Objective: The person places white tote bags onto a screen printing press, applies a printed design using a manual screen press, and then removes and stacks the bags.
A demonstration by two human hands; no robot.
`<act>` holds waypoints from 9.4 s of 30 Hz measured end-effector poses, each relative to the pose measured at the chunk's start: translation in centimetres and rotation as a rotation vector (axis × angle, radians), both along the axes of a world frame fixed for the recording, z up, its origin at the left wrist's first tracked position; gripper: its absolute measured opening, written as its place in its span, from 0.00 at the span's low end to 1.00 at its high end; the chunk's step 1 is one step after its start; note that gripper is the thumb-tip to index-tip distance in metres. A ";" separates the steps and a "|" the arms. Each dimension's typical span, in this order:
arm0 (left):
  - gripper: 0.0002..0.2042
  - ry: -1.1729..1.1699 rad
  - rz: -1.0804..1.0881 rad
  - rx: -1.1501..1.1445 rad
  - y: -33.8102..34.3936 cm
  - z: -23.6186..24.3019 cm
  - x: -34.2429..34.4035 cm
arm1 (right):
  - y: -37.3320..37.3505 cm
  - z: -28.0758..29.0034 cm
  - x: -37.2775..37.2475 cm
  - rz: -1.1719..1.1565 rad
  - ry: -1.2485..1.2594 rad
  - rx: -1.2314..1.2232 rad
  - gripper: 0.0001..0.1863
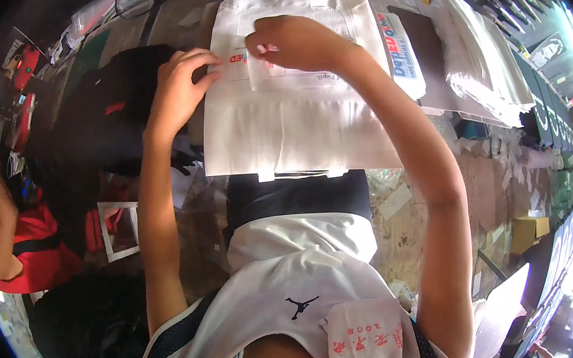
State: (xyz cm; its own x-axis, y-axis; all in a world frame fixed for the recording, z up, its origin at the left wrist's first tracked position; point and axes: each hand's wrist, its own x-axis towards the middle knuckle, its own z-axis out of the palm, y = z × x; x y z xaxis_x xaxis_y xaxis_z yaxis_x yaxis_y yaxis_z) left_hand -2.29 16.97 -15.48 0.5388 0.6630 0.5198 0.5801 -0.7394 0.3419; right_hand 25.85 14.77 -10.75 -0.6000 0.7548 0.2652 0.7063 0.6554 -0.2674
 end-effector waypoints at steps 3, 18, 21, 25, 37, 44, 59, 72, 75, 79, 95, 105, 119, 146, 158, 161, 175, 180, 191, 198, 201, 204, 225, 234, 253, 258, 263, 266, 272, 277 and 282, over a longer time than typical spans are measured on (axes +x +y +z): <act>0.10 -0.006 0.009 -0.008 -0.3 0.0 -0.2 | -2.1 0.7 3.5 -0.112 0.057 -0.062 0.03; 0.13 0.056 0.046 0.078 -1.7 0.3 0.9 | -20.0 -1.8 30.3 -0.751 0.270 -0.075 0.07; 0.13 0.048 0.127 0.191 -3.0 -0.2 2.0 | -24.3 -3.9 32.3 -0.913 0.339 -0.130 0.07; 0.11 -0.023 0.122 0.191 -5.2 -0.4 4.6 | -29.9 -6.7 34.2 -0.994 0.524 -0.252 0.06; 0.28 0.112 -0.201 0.155 1.2 -0.8 10.7 | -30.1 -10.6 32.3 -0.986 0.332 -0.526 0.04; 0.32 0.214 -0.132 0.132 2.1 0.2 11.9 | -27.3 -16.0 30.2 -0.927 0.147 -0.526 0.03; 0.34 0.165 -0.334 0.116 1.4 -0.6 15.5 | -25.3 -29.6 29.0 -0.864 0.061 -0.448 0.05; 0.30 0.251 -0.240 0.325 -1.9 0.4 15.5 | -29.8 -18.0 24.3 -1.084 0.528 -0.095 0.04; 0.25 0.159 -0.398 0.094 -7.4 3.0 13.7 | -32.3 -13.6 23.7 -1.091 0.678 0.034 0.07; 0.16 0.012 -0.658 -0.337 -13.2 3.9 12.0 | -35.0 -9.7 24.2 -1.040 0.879 0.185 0.07; 0.36 -0.331 -0.734 -1.180 -21.7 -9.9 14.6 | -42.2 -22.0 30.8 -0.760 1.794 0.183 0.13; 0.26 -1.071 -0.130 -1.479 -22.2 -11.5 13.0 | -30.7 -17.5 23.4 -1.199 0.721 0.036 0.12; 0.18 -0.258 0.099 -1.129 -21.8 -9.2 -2.2 | -3.5 -6.1 12.6 -0.733 -0.056 0.381 0.29; 0.13 -0.277 -1.178 -1.505 -31.9 1.5 28.8 | -82.6 22.8 10.1 -2.154 0.039 0.234 0.31; 0.21 0.234 -1.723 -0.891 -53.1 -9.1 40.3 | -108.7 -5.4 1.6 -2.527 0.731 -0.060 0.21; 0.17 0.253 -1.648 -0.866 -52.4 -10.7 39.5 | -108.7 -9.4 1.5 -2.666 0.651 -0.225 0.22; 0.50 0.397 -1.682 -1.065 -52.5 -9.7 38.1 | -106.7 -9.7 -1.6 -3.034 1.065 -0.282 0.27; 0.53 0.460 -1.719 -0.948 -54.0 -9.5 37.2 | -106.2 -10.1 -2.1 -3.073 1.085 -0.385 0.27; 0.57 0.604 -1.682 -0.878 -56.2 -9.8 35.7 | -106.2 -8.4 -0.3 -3.120 0.930 -0.551 0.27; 0.58 0.523 -1.676 -0.940 -56.7 -11.1 36.5 | -104.8 -5.5 5.6 -3.153 0.516 -0.746 0.28; 0.57 0.543 -1.720 -0.983 -55.7 -11.1 36.4 | -103.1 -2.7 9.4 -2.874 -0.387 -0.332 0.30; 0.52 0.237 -1.817 -0.822 -58.2 -12.5 36.0 | -102.6 4.4 14.8 -2.419 -0.862 -0.402 0.32; 0.12 -0.288 -0.580 -1.155 -24.3 -20.8 22.2 | -15.6 -7.6 51.8 -1.512 0.057 0.279 0.36; 0.11 -0.229 -0.685 -1.105 -23.8 -21.4 22.8 | -12.6 -8.0 51.8 -1.621 -0.161 0.473 0.13; 0.28 -0.798 -0.492 -1.029 -12.1 4.2 13.6 | -26.6 3.0 0.2 -0.535 -0.047 0.270 0.08; 0.17 -0.787 -0.228 -0.846 -12.0 1.5 10.3 | -25.2 0.5 -1.5 -0.274 0.107 0.175 0.05; 0.15 -0.745 0.089 -0.615 -7.9 -1.3 6.3 | -25.0 -1.4 3.5 -0.765 0.436 0.166 0.12; 0.15 -0.713 0.177 -0.361 -4.2 -2.1 5.1 | -25.1 -3.3 7.8 -1.018 0.566 0.163 0.08; 0.16 -0.525 0.285 -0.403 3.1 -2.9 2.3 | -21.4 -7.1 14.1 -1.112 0.650 0.181 0.07; 0.27 -0.208 0.299 0.055 -3.4 0.7 6.5 | -16.2 -9.7 18.4 -0.883 0.251 0.288 0.16; 0.38 0.121 -0.395 -0.129 -13.4 4.2 7.7 | -12.0 -12.6 22.0 -0.709 0.001 0.265 0.20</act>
State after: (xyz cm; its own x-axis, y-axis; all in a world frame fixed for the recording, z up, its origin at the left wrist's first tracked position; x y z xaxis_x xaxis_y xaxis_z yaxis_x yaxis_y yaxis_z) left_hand 5.45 3.61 -11.26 0.8162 0.4489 0.3636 0.3026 -0.8684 0.3929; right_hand 47.86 2.72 -23.35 0.0058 0.8706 0.4920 0.9825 0.0865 -0.1648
